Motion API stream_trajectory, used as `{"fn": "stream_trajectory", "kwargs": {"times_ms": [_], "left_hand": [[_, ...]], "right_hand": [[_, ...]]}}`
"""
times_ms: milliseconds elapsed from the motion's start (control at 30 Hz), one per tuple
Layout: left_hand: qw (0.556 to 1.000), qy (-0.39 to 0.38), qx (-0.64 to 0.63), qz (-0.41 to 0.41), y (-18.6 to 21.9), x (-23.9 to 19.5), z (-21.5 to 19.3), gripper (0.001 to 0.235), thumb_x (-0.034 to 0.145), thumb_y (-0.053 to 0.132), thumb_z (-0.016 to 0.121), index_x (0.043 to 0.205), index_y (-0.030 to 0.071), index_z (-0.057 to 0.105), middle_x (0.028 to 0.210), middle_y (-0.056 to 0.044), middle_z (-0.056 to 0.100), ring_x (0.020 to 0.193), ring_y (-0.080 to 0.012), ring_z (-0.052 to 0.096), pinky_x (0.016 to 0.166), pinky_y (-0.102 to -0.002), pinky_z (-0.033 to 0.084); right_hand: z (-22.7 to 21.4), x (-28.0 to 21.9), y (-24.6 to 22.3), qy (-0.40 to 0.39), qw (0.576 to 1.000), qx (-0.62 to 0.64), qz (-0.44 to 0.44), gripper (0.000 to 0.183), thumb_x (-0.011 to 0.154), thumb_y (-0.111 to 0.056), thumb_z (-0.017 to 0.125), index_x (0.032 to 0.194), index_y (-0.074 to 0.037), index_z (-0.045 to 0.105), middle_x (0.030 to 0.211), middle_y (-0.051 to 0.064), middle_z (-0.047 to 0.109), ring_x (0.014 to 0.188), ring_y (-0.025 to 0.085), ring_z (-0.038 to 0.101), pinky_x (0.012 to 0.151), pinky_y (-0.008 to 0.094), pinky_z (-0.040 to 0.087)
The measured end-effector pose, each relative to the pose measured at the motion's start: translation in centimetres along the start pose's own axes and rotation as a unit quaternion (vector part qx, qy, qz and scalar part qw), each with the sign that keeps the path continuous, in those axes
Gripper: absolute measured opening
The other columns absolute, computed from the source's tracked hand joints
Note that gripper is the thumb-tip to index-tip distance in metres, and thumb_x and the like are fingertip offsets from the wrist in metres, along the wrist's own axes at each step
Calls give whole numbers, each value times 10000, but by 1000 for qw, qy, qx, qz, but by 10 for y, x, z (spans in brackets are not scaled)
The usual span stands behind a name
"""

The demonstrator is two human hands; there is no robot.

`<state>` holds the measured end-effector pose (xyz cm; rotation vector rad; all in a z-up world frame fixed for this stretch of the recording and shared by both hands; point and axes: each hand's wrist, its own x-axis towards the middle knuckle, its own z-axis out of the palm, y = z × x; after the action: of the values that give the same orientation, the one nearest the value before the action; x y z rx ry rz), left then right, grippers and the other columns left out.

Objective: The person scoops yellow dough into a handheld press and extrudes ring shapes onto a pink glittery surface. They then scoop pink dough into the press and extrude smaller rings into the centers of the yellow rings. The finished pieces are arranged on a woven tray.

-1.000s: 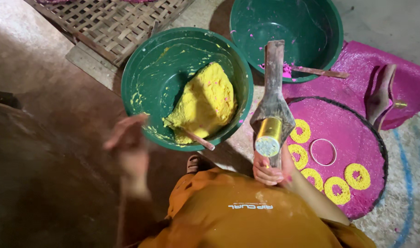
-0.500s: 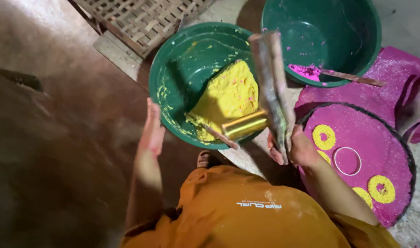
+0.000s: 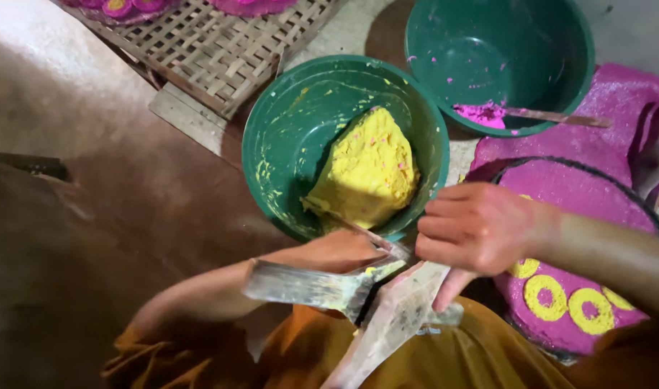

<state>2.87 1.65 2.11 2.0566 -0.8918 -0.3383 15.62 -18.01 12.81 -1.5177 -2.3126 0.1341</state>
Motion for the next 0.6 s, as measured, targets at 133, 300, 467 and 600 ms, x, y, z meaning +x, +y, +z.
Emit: {"fn": "stream_trajectory", "kwargs": {"times_ms": [133,300,467,600], "left_hand": [[990,-50,84,-97,36,-21,-26,324,906,240,589,1221,180,638,1008,-131,727,885,-376,712,752,-504,551],[988,36,113,-99,30,-64,-21,278,875,274,634,1124,154,660,895,-131,731,850,-370,720,697,-492,556],[843,193,-341,-369,-50,-100,-52,384,947,291,726,1201,3,738,944,-82,786,857,-207,731,708,-336,604],[827,103,-546,-82,-83,-113,-68,544,846,209,795,1331,34,621,1221,-120,677,988,-227,713,801,-360,594]], "right_hand": [[-1,3,-13,-45,956,271,103,416,989,-451,669,902,-57,569,777,114,589,758,363,627,622,453,460],[39,-31,-27,-42,896,420,140,381,1061,-388,592,912,-37,608,771,121,609,725,353,653,618,465,458],[30,-53,-23,60,966,210,140,284,942,-373,698,851,-107,653,740,60,597,677,282,639,591,435,450],[14,-58,5,79,947,-292,107,260,844,-284,789,957,-61,717,762,48,620,663,206,626,568,351,486]]}}
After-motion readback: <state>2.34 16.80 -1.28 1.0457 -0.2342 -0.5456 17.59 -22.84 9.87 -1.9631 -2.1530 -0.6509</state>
